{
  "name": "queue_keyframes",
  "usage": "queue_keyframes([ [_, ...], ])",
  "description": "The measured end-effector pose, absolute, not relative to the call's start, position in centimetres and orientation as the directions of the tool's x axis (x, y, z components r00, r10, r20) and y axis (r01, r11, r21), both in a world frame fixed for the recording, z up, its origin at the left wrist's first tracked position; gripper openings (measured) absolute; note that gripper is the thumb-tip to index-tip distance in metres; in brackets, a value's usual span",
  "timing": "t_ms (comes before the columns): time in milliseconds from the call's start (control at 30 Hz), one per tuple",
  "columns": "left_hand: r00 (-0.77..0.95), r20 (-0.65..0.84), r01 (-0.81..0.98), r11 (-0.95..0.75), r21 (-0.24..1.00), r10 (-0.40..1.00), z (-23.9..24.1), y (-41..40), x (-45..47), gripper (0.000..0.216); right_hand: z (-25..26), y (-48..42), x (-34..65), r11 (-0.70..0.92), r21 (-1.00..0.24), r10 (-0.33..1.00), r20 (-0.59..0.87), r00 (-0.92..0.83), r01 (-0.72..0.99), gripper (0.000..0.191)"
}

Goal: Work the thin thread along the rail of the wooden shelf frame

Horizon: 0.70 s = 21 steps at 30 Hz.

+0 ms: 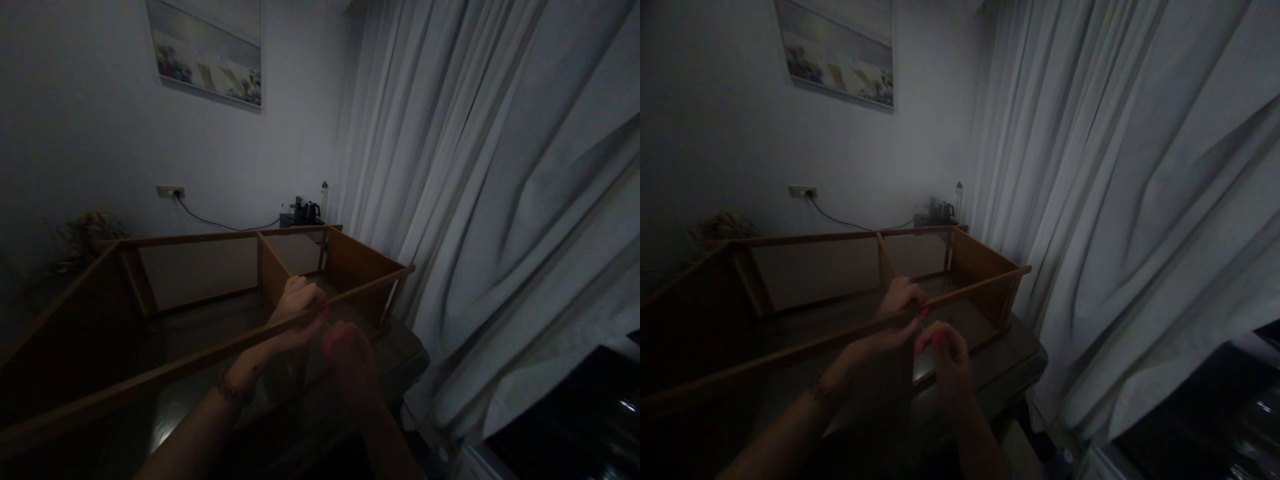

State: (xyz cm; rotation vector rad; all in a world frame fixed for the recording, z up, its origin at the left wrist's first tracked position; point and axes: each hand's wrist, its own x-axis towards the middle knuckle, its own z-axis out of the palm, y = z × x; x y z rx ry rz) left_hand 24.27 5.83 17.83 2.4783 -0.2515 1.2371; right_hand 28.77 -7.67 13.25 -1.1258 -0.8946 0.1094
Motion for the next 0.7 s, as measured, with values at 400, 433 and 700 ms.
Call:
queue_keyframes([
  [400, 0.601, 0.800, -0.325, -0.917, 0.231, -0.011, 17.5, 6.0, 24.5, 0.006, 15.5, -9.6, 27.8, 0.109, -0.609, 0.560, 0.690, 0.458, 0.786, 0.036],
  [433, 0.597, 0.802, -0.324, -0.918, 0.229, -0.011, 17.5, 6.0, 24.5, 0.006, 15.6, -10.0, 27.9, 0.069, -0.507, 0.581, 0.721, 0.378, 0.859, 0.032],
  [700, 0.584, 0.812, -0.346, -0.906, 0.243, -0.005, 17.2, 6.3, 24.7, 0.003, 15.9, -10.9, 28.0, 0.153, -0.541, 0.652, 0.684, 0.327, 0.827, 0.032],
])
